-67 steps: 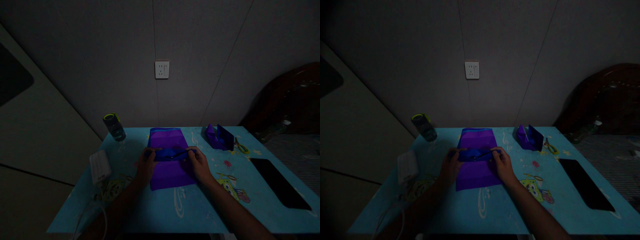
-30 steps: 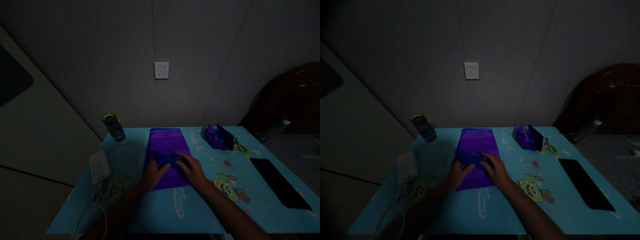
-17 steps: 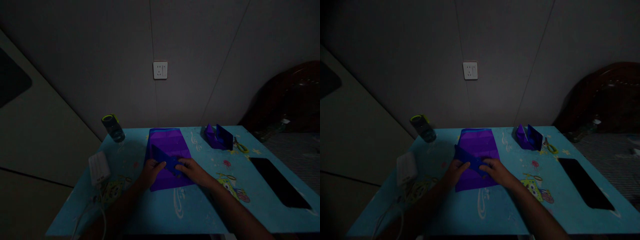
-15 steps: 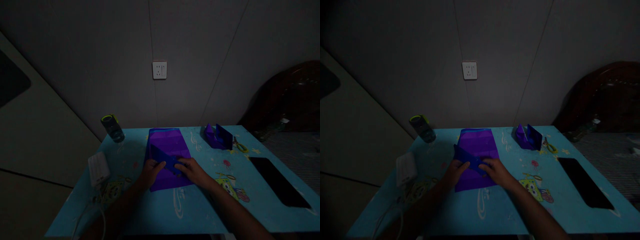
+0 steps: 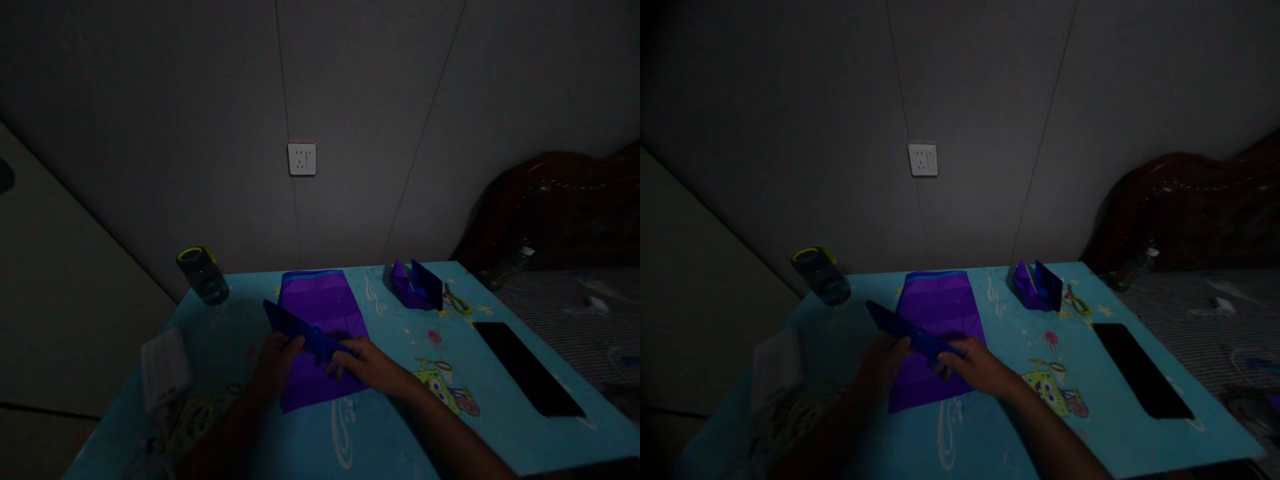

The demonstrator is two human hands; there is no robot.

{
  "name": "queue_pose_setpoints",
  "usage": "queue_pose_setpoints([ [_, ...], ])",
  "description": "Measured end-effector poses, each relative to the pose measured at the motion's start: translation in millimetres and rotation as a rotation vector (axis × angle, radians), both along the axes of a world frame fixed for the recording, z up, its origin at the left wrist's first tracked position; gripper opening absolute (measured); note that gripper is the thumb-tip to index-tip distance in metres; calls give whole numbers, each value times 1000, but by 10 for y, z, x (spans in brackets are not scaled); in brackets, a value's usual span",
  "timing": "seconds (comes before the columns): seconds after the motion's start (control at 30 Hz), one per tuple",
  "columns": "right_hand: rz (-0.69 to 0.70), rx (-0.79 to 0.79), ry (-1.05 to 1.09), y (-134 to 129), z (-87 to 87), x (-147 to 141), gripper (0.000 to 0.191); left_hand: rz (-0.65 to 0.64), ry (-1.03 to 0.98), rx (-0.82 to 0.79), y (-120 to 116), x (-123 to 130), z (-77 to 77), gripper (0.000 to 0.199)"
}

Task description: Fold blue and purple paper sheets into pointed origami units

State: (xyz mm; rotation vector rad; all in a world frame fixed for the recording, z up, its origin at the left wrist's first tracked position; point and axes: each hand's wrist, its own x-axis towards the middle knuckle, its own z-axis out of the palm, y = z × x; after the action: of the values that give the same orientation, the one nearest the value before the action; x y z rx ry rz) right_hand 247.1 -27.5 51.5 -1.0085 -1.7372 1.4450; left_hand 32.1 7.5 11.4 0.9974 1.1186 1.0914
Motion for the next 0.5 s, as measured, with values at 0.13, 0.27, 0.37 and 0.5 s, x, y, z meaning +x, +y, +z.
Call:
queue_pose_setpoints([
  [0.13, 75, -91, 97, -44, 19, -11, 49, 26, -154, -17, -9, 28, -23, 35],
  [0.27, 84, -88, 146, -80, -31, -87, 51, 57, -231, -1, -27, 86, 70, 36],
  [0.37, 48, 16, 111, -75, -59, -103, 55, 93, -287, -9, 0, 99, 143, 37],
  [0.5, 6, 156, 27, -66, -59, -107, 53, 146, -429, -62, 71, 77, 126, 36],
])
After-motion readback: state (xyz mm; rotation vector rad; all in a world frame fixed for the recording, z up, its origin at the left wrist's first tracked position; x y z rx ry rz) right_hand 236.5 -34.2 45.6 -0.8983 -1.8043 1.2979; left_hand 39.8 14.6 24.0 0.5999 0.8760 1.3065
